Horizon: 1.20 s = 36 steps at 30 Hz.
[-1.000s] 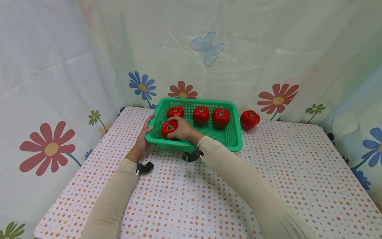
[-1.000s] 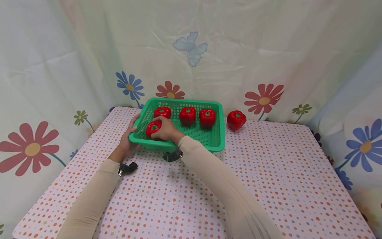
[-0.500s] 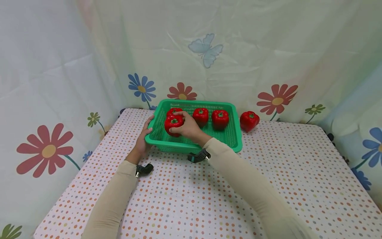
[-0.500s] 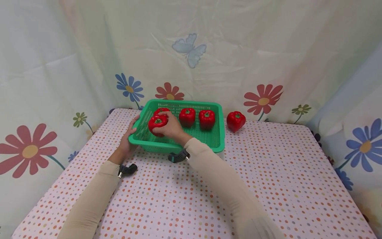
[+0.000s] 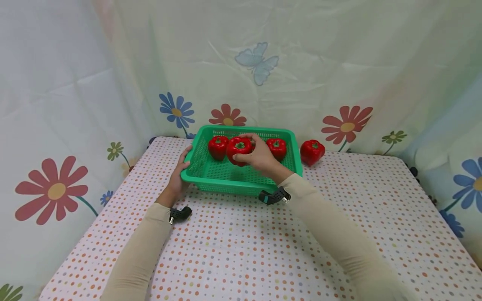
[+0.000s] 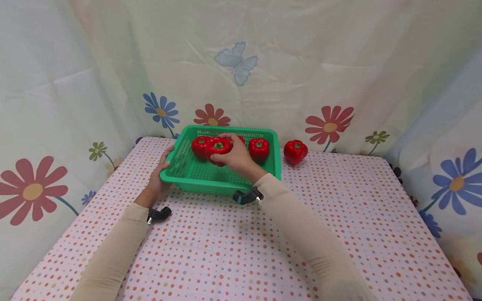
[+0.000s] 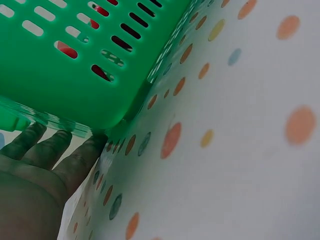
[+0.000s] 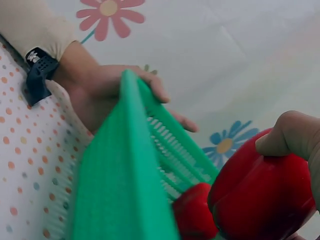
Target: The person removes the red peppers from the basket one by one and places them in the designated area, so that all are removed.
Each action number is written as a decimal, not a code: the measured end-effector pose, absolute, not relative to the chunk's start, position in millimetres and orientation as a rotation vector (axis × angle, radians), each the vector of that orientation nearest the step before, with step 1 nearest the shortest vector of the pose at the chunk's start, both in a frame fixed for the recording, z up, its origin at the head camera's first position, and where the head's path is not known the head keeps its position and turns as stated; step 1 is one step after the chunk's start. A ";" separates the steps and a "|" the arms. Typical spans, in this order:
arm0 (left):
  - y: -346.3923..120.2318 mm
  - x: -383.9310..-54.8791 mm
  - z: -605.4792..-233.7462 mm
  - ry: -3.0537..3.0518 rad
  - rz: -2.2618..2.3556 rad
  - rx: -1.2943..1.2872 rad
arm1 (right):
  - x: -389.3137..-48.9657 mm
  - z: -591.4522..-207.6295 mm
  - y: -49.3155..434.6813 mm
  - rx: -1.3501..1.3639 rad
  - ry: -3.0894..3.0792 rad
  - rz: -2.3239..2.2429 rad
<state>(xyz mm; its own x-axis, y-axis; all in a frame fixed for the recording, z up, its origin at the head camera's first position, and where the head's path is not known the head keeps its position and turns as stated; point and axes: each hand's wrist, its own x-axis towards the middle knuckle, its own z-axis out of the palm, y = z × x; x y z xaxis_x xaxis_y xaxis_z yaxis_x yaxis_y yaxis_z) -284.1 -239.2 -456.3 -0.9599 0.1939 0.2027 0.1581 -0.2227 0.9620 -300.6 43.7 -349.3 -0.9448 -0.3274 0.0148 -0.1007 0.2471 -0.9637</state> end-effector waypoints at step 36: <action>-238.7 -282.9 -458.3 1.941 2.386 0.397 | -327.2 -346.9 266.8 0.191 2.705 -1.889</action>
